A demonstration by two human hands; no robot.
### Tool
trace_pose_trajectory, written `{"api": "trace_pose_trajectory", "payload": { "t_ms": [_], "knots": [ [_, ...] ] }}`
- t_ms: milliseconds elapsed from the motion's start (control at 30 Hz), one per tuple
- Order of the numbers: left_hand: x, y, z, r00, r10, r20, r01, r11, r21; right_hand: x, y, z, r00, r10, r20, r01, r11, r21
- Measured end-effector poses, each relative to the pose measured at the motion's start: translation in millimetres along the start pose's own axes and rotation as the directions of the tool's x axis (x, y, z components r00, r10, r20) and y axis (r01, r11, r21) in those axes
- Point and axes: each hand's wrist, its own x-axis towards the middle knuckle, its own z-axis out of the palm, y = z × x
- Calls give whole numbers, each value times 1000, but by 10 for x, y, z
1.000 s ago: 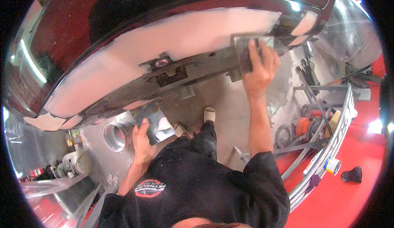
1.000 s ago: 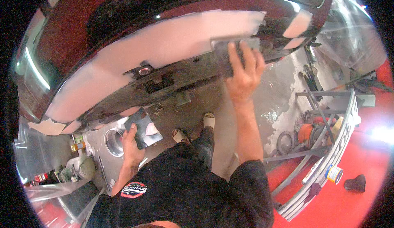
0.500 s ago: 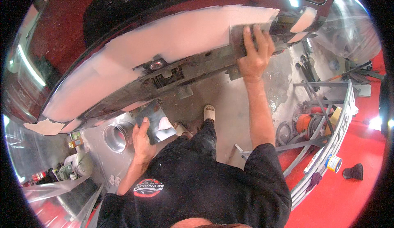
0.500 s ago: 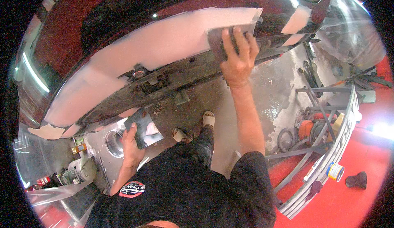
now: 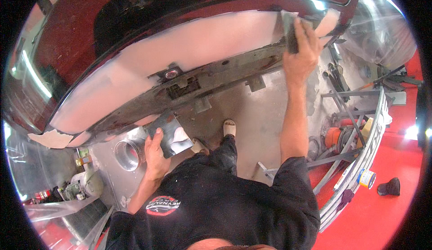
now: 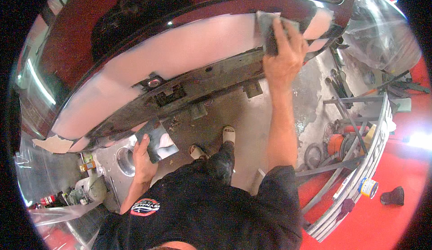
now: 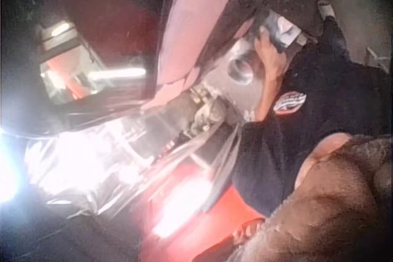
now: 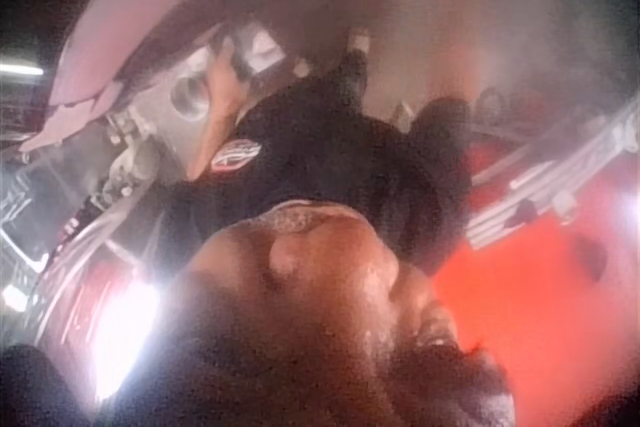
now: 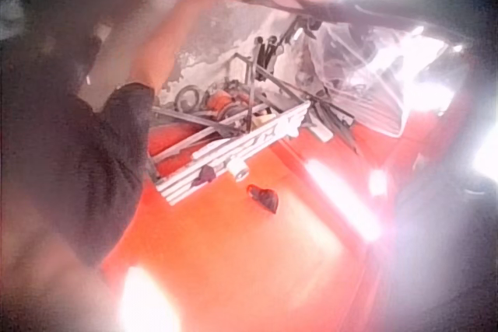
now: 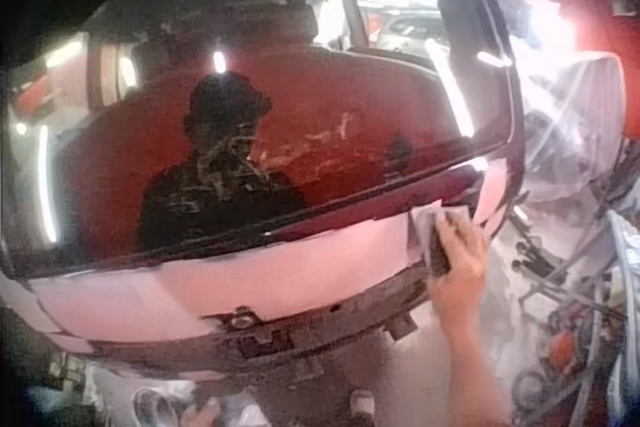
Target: The person sands a car bumper with a sanding block, repeatedly dipping it into a bucket of water and wiping the surface. The person works on the lower edge and side of the bumper, alternating between dry and wet sanding.
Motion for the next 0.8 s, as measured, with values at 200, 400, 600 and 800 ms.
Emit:
{"api": "trace_pose_trajectory", "payload": {
  "t_ms": [200, 400, 600, 800],
  "knots": [
    [-49, 155, 16, 995, -90, -39, 76, 959, -272, -461, 47, 185, 987, -161, 4, 161, 987, -14],
    [-1, 37, -114, 925, 378, -31, -350, 882, 316, -1103, -66, -5, 979, -106, 175, 99, 994, 46],
    [233, 448, 226, 999, -36, 42, 55, 654, -755, -1093, -1038, -628, 849, -119, 515, -119, 907, 405],
    [241, 670, 595, 969, 227, 97, -193, 943, -272, -1466, -1497, -986, 731, -241, 639, -155, 852, 500]
  ]
}}
